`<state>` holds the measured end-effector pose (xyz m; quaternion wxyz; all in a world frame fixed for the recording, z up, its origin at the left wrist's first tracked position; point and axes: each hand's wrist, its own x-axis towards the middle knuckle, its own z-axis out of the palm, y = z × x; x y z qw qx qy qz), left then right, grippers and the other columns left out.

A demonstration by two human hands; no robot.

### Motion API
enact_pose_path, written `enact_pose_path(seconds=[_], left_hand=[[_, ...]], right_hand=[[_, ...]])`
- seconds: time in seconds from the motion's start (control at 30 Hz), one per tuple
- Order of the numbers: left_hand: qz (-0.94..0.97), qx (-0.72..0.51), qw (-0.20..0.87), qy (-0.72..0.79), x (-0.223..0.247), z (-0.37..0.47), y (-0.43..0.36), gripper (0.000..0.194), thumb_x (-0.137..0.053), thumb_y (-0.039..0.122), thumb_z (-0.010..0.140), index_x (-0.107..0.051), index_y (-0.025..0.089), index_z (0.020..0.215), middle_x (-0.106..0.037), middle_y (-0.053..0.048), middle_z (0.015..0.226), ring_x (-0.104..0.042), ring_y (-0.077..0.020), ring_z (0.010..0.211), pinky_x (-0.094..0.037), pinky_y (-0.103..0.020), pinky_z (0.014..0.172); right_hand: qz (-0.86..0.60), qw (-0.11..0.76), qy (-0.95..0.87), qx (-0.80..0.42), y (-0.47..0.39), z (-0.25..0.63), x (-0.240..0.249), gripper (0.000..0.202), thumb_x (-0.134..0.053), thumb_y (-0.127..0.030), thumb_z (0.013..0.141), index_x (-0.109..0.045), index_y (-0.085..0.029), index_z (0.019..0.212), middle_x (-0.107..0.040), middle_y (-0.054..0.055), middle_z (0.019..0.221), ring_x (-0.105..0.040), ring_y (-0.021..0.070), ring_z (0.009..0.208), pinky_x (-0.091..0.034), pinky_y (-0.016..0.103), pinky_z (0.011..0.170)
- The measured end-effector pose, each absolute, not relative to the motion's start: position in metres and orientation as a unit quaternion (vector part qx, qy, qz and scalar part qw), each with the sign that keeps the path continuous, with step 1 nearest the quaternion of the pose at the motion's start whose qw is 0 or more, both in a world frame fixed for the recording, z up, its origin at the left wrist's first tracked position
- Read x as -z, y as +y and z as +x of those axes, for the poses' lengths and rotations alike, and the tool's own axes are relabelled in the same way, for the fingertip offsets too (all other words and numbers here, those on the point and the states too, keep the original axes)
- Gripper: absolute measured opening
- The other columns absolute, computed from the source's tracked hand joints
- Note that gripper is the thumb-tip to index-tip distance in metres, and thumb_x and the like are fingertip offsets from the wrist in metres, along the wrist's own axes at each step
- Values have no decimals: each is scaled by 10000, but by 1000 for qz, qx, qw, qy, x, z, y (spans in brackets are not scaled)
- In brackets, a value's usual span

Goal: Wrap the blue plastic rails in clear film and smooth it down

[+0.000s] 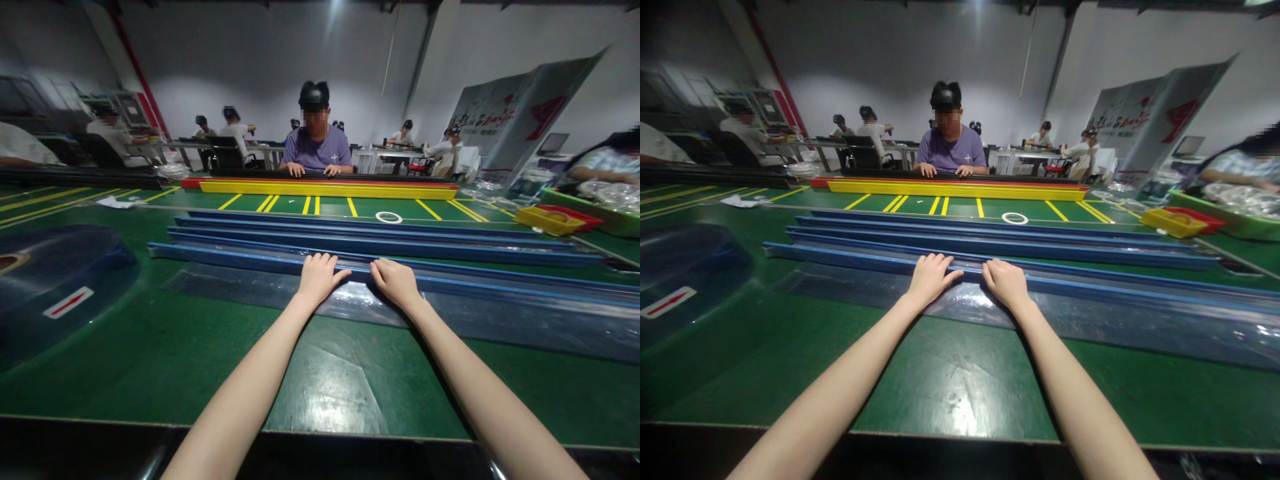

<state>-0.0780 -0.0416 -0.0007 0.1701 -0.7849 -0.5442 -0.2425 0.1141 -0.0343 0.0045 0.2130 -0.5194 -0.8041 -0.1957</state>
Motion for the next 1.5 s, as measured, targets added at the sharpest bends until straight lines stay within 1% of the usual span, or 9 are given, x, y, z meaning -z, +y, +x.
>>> enact_pose_path(seconds=[0.1, 0.3, 0.37, 0.67, 0.83, 0.93, 1.1, 1.33, 1.5], left_hand=[[-786, 252, 171, -537, 2, -78, -41, 504, -323, 554, 819, -582, 161, 997, -616, -75, 880, -504, -219, 844, -307, -331, 723], [-788, 256, 177, -531, 4, -77, -40, 491, -319, 552, 823, -596, 158, 921, -612, -76, 850, -507, -212, 835, -301, -330, 721], [-787, 256, 179, -532, 4, -77, -40, 492, -316, 553, 823, -595, 158, 913, -611, -73, 845, -506, -211, 830, -300, -328, 715], [-789, 269, 181, -522, 6, -78, -41, 477, -321, 547, 825, -581, 162, 933, -609, -69, 854, -499, -205, 830, -294, -327, 714], [-787, 301, 153, -517, 4, -81, -42, 388, -368, 491, 837, -571, 173, 926, -614, -40, 872, -501, -186, 845, -294, -318, 741], [-779, 319, 144, -521, 4, -83, -41, 357, -390, 482, 832, -573, 180, 888, -618, -32, 868, -502, -182, 847, -289, -321, 748], [-792, 307, 151, -505, 5, -83, -39, 400, -407, 537, 793, -577, 181, 858, -611, -35, 832, -502, -184, 833, -286, -323, 750], [-799, 271, 186, -503, 6, -80, -39, 418, -412, 559, 777, -576, 174, 768, -595, -45, 789, -496, -196, 807, -285, -328, 720], [-798, 262, 191, -508, 6, -80, -40, 420, -401, 555, 785, -576, 174, 762, -591, -49, 788, -493, -200, 802, -289, -326, 701]], right_hand=[[-516, 222, -802, 202, -33, 114, -6, 390, -269, -329, 873, -541, -177, 640, -591, 12, 666, -485, 85, 601, -202, 235, 518], [-555, 285, -749, 224, -28, 105, -11, 361, -323, -346, 849, -506, -169, 592, -560, 6, 624, -468, 77, 582, -192, 222, 498], [-562, 291, -740, 227, -27, 100, -11, 370, -321, -339, 848, -508, -166, 580, -561, 8, 611, -468, 77, 571, -185, 225, 492], [-592, 240, -734, 229, -24, 96, -8, 354, -324, -281, 812, -586, -149, 613, -612, 53, 639, -495, 106, 538, -174, 254, 484], [-596, 212, -739, 233, -22, 101, -10, 386, -301, -287, 807, -615, -148, 631, -633, 69, 668, -531, 131, 557, -201, 257, 488], [-638, 197, -709, 229, -22, 119, -11, 410, -299, -305, 801, -635, -144, 630, -649, 84, 698, -548, 146, 567, -228, 256, 494], [-721, 166, -637, 217, -27, 162, -14, 412, -317, -317, 777, -668, -141, 652, -661, 101, 693, -574, 182, 610, -250, 255, 498], [-747, 159, -612, 204, -32, 176, -17, 405, -324, -316, 774, -685, -156, 683, -666, 101, 713, -578, 185, 625, -255, 254, 496], [-740, 171, -618, 203, -32, 175, -16, 405, -317, -316, 778, -678, -163, 675, -666, 90, 723, -570, 180, 621, -246, 253, 500]])
